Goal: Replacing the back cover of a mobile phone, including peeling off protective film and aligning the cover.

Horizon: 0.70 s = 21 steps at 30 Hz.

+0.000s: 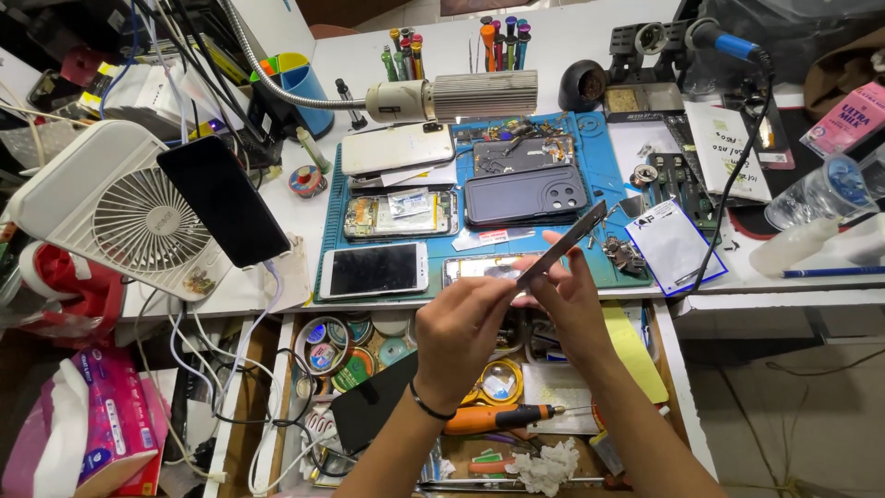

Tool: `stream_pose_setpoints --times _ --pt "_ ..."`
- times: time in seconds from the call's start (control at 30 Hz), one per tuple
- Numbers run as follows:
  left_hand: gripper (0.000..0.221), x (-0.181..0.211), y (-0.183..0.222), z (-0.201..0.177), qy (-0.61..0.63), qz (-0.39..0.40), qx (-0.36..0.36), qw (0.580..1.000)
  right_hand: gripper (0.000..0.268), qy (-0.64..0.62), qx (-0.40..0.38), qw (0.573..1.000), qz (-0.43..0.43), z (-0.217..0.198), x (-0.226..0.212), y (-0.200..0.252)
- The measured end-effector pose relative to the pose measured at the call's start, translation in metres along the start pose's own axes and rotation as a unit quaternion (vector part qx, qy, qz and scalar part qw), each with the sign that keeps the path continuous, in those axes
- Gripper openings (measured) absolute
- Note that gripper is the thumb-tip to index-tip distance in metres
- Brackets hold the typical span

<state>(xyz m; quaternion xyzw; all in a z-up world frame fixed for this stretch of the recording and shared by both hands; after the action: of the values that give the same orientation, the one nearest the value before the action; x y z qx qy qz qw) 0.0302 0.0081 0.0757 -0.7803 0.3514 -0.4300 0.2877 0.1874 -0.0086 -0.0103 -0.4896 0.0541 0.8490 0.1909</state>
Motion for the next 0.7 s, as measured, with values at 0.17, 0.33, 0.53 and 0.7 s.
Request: stream_pose_setpoints --times 0.17,0.33,0.53,0.7 --pt "0.02 0.02 0.01 -0.003 -0.092 0.233 0.036 0.967 0.099 -0.049 -0.11 0.993 0.0 -0.005 0.01 0.004" --pt "0.013 0.016 0.012 -0.001 -0.097 0.278 0.042 0.955 0.098 -0.181 -0.247 0.952 0.014 0.008 0.006 0.011" --pt "0.008 -0.001 0.008 0.011 -0.115 0.255 0.053 0.959 0.087 -0.099 -0.219 0.97 -0.036 -0.002 0.011 0.01" --pt "0.005 -0.005 0.011 0.021 -0.12 0.229 0.056 0.964 0.074 -0.001 -0.181 0.979 -0.097 -0.01 0.012 0.006"
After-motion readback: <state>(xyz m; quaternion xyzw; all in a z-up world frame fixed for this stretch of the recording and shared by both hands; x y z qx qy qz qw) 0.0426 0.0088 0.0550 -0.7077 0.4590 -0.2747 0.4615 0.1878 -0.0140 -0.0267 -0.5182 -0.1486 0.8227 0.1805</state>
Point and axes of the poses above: each hand's wrist, its own y-axis away from the middle knuckle, its own z-axis out of the palm, x = y × z, the point moved 6 cm from there along -y, towards the middle knuckle, and after that the axes turned 11 degrees about -y, right-handed, at the moved point
